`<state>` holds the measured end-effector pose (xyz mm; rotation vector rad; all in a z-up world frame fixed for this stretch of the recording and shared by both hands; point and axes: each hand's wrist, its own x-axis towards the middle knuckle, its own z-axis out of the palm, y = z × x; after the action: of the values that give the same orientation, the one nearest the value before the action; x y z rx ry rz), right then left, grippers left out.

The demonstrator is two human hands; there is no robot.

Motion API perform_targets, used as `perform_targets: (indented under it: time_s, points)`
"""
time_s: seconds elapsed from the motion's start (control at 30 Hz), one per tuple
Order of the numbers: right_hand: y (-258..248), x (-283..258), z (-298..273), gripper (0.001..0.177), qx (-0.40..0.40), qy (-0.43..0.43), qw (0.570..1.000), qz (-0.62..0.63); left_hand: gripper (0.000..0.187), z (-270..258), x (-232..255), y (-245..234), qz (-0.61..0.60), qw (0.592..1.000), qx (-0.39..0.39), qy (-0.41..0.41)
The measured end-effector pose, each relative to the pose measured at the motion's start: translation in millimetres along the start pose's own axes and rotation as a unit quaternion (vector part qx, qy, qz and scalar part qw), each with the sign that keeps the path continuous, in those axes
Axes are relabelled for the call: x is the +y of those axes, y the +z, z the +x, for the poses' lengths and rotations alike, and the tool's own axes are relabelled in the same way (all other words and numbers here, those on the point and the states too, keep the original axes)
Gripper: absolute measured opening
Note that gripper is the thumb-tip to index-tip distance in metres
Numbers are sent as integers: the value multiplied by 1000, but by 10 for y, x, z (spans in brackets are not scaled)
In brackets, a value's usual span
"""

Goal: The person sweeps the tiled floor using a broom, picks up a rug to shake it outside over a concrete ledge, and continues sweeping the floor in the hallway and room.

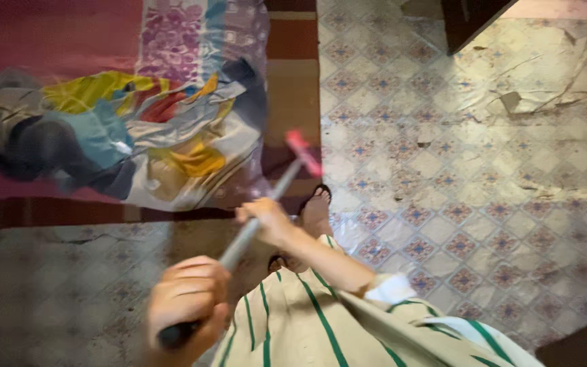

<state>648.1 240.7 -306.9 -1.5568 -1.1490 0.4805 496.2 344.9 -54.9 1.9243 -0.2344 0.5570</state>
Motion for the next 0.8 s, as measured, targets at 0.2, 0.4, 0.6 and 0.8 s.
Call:
perform_targets:
  time_s: [0.2, 0.4, 0.6, 0.8]
  points:
    - [-834, 749, 416, 30, 73, 237, 855, 456, 30, 1346, -612, 564, 12, 988, -150, -25]
    - [-2373, 1509, -5, 19, -32, 172, 984, -38, 16, 1774, -1224, 1429, -116, 986, -73, -92]
    - [-2156, 704, 1064, 16, 68, -7, 997, 45, 25, 2423, -797, 724, -30, 996, -80, -10]
    - [-2155, 1257, 1245, 41, 46, 184, 921, 341, 23, 2870, -1157, 1274, 37, 984, -172, -20]
